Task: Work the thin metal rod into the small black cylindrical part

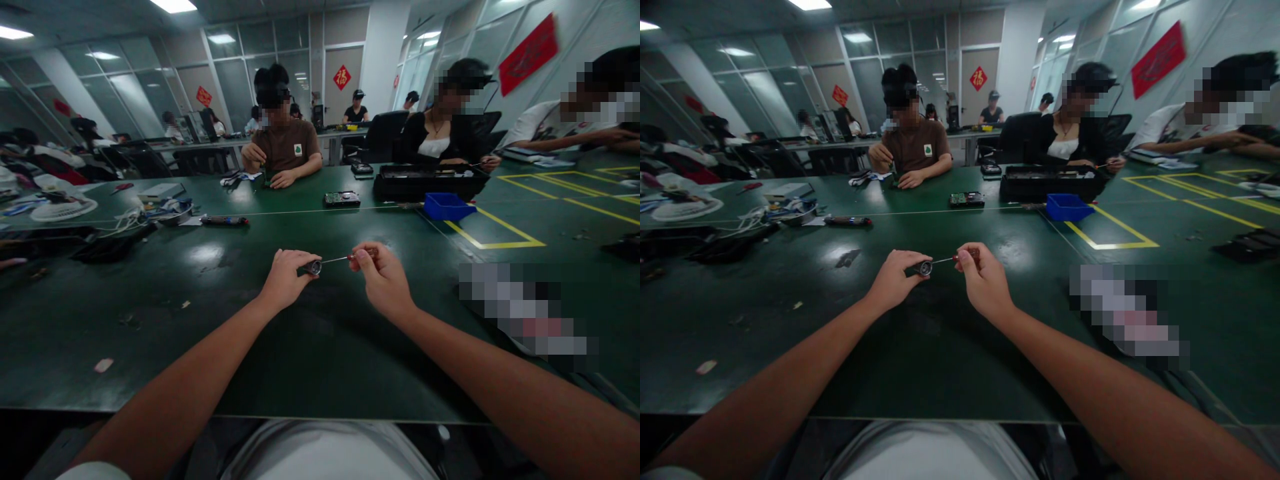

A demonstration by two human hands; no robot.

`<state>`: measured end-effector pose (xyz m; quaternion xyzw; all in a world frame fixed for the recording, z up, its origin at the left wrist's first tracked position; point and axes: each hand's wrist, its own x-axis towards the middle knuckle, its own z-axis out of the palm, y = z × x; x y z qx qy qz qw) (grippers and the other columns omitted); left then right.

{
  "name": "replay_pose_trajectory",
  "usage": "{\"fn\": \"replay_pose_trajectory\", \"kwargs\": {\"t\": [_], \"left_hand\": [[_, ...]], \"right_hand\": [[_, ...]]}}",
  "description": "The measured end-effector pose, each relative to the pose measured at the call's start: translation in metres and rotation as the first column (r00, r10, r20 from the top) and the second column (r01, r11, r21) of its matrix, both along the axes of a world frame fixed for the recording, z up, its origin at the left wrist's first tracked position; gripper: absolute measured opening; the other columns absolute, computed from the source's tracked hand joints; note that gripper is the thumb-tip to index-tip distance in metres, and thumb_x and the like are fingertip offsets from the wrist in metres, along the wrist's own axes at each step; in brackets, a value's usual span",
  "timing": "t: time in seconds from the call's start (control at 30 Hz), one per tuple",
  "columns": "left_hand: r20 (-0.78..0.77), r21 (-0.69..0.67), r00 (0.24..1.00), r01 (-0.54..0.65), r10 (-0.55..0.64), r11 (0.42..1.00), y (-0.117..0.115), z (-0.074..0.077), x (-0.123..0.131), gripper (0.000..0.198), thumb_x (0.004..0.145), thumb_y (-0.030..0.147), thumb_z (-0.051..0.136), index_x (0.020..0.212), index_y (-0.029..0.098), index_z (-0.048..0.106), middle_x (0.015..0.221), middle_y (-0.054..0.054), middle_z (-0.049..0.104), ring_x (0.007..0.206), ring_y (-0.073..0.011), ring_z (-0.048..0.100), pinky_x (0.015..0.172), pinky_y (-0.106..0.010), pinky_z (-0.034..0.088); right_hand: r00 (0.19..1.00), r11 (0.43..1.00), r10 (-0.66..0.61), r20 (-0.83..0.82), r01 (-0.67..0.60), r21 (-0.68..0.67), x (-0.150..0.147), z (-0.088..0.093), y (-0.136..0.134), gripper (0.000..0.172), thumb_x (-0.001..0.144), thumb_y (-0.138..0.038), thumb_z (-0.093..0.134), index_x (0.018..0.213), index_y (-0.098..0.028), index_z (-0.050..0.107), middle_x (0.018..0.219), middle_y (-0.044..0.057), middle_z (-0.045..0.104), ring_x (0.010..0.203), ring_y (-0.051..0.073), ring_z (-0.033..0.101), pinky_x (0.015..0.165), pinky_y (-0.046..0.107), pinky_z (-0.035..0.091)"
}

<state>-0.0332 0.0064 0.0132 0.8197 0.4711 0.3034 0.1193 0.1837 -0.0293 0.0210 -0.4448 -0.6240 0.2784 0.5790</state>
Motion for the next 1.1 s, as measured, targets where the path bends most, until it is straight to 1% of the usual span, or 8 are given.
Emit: {"fn": "replay_pose_trajectory", "kwargs": {"t": [0.1,0.27,0.4,0.5,0.6,0.8,1.0,1.1], "left_hand": [[-0.002,0.008,1.0,-0.004,0.004,1.0,0.0008,-0.001,-0.0002,0.033,0.085,0.021,0.073,0.117,0.03,0.07,0.123,-0.003,0.072,0.12,-0.0262,0.058,0.112,-0.057,0.029],[0.003,0.007,1.0,-0.014,0.014,1.0,0.0032,-0.0037,-0.0015,0.034,0.084,0.022,0.075,0.117,0.029,0.071,0.121,-0.003,0.072,0.118,-0.0262,0.059,0.111,-0.056,0.029],[-0.014,-0.013,1.0,-0.021,0.021,1.0,0.0026,-0.002,-0.0001,0.033,0.083,0.023,0.075,0.115,0.029,0.071,0.121,-0.003,0.072,0.116,-0.0262,0.059,0.11,-0.056,0.03],[-0.029,-0.022,0.999,-0.03,0.029,0.999,0.0016,-0.0002,0.001,0.032,0.083,0.022,0.075,0.115,0.029,0.071,0.121,-0.003,0.072,0.116,-0.0266,0.059,0.11,-0.057,0.03],[-0.028,-0.017,0.999,-0.034,0.034,0.999,0.0021,-0.0013,0.0004,0.033,0.083,0.023,0.075,0.115,0.029,0.072,0.121,-0.003,0.072,0.117,-0.0274,0.059,0.111,-0.058,0.029],[-0.03,-0.003,0.998,-0.053,0.052,0.999,0.0051,-0.0066,-0.0016,0.034,0.083,0.026,0.076,0.116,0.03,0.071,0.121,-0.004,0.072,0.116,-0.028,0.059,0.112,-0.06,0.027],[-0.071,-0.015,0.995,-0.07,0.069,0.997,0.0068,-0.006,-0.0028,0.033,0.082,0.027,0.076,0.114,0.028,0.072,0.116,-0.004,0.072,0.111,-0.028,0.062,0.109,-0.059,0.033],[-0.061,-0.049,0.995,-0.081,0.078,0.996,0.0073,-0.0049,-0.0043,0.038,0.082,0.03,0.076,0.12,0.026,0.069,0.114,-0.006,0.072,0.107,-0.0283,0.063,0.108,-0.057,0.037]], "right_hand": [[1.0,1.0,0.024,0.012,-0.024,-0.018,0.0003,-0.0006,0.0012,0.019,0.097,-0.04,0.052,0.097,-0.022,0.061,0.08,0.002,0.068,0.076,0.018,0.065,0.073,0.035,0.05],[1.0,1.0,0.024,0.001,-0.024,-0.014,0.0013,-0.0019,0.0028,0.02,0.098,-0.04,0.052,0.096,-0.022,0.06,0.079,0.002,0.067,0.074,0.018,0.064,0.072,0.034,0.05],[1.0,1.0,0.011,-0.018,-0.012,-0.014,0.001,-0.0027,0.0038,0.02,0.097,-0.041,0.052,0.096,-0.022,0.06,0.079,0.002,0.067,0.074,0.018,0.064,0.072,0.034,0.05],[0.999,0.999,0.038,-0.026,-0.038,-0.022,0.0,-0.0022,0.0037,0.02,0.096,-0.042,0.053,0.096,-0.022,0.06,0.08,0.002,0.067,0.075,0.018,0.064,0.072,0.035,0.051],[0.999,0.998,0.05,-0.013,-0.05,-0.035,-0.0003,-0.001,0.003,0.021,0.096,-0.043,0.054,0.094,-0.023,0.06,0.079,0.002,0.067,0.074,0.018,0.064,0.072,0.035,0.051],[0.999,0.999,0.014,0.051,-0.011,-0.047,0.0009,-0.0003,0.0028,0.021,0.097,-0.041,0.05,0.094,-0.022,0.06,0.078,0.002,0.066,0.074,0.019,0.063,0.072,0.035,0.048],[0.995,0.996,-0.029,0.096,0.037,-0.076,0.0023,-0.001,0.0047,0.021,0.098,-0.04,0.05,0.094,-0.022,0.059,0.078,0.002,0.065,0.074,0.019,0.062,0.071,0.034,0.046],[0.996,0.996,-0.035,0.087,0.042,-0.076,0.0033,-0.0005,0.0053,0.021,0.098,-0.04,0.049,0.095,-0.022,0.059,0.079,0.002,0.065,0.075,0.019,0.061,0.071,0.034,0.046]]}}
